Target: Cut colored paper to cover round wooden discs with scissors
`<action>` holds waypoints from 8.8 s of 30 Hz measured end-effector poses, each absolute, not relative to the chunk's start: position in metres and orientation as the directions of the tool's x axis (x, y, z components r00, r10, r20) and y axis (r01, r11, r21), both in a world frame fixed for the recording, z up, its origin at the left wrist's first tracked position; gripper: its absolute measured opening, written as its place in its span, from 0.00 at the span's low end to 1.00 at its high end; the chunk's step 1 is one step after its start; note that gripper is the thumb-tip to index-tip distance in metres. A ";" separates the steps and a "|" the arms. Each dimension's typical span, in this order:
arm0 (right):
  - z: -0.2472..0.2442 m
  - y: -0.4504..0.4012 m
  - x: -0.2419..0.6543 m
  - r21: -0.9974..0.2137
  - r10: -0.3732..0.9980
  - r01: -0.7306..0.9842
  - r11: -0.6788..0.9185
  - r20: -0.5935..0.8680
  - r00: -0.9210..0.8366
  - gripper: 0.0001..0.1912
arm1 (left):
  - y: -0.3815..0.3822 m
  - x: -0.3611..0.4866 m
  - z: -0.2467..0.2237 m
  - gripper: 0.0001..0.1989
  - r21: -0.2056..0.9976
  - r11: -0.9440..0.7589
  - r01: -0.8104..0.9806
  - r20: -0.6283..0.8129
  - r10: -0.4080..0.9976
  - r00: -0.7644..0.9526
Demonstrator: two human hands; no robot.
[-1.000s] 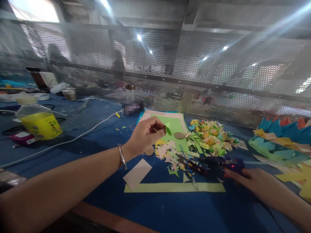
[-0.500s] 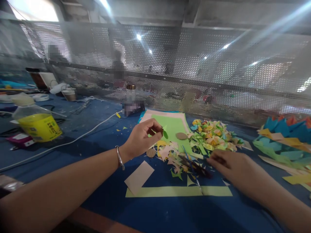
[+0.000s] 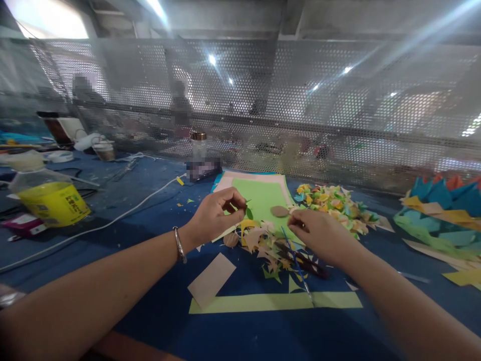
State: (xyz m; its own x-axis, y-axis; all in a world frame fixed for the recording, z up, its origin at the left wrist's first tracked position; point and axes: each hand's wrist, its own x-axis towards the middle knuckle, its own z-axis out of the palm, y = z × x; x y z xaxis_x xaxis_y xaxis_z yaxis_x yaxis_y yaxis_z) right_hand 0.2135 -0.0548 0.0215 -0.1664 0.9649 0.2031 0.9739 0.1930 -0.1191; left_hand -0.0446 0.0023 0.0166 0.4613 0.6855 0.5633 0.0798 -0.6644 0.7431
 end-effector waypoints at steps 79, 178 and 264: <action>0.028 -0.088 0.173 -0.505 0.909 0.756 0.417 0.250 -0.335 0.09 | -0.009 -0.033 0.005 0.07 0.554 -0.816 0.167 0.485 0.480 0.731; 0.017 -0.093 0.170 -0.585 0.878 0.679 0.443 0.438 -0.194 0.06 | -0.013 -0.022 0.000 0.05 0.934 -0.356 -0.014 0.269 0.677 0.685; 0.010 -0.090 0.173 -0.387 0.772 0.726 0.568 0.557 -0.306 0.07 | -0.022 -0.030 0.006 0.01 0.278 -0.916 0.288 0.579 0.399 0.711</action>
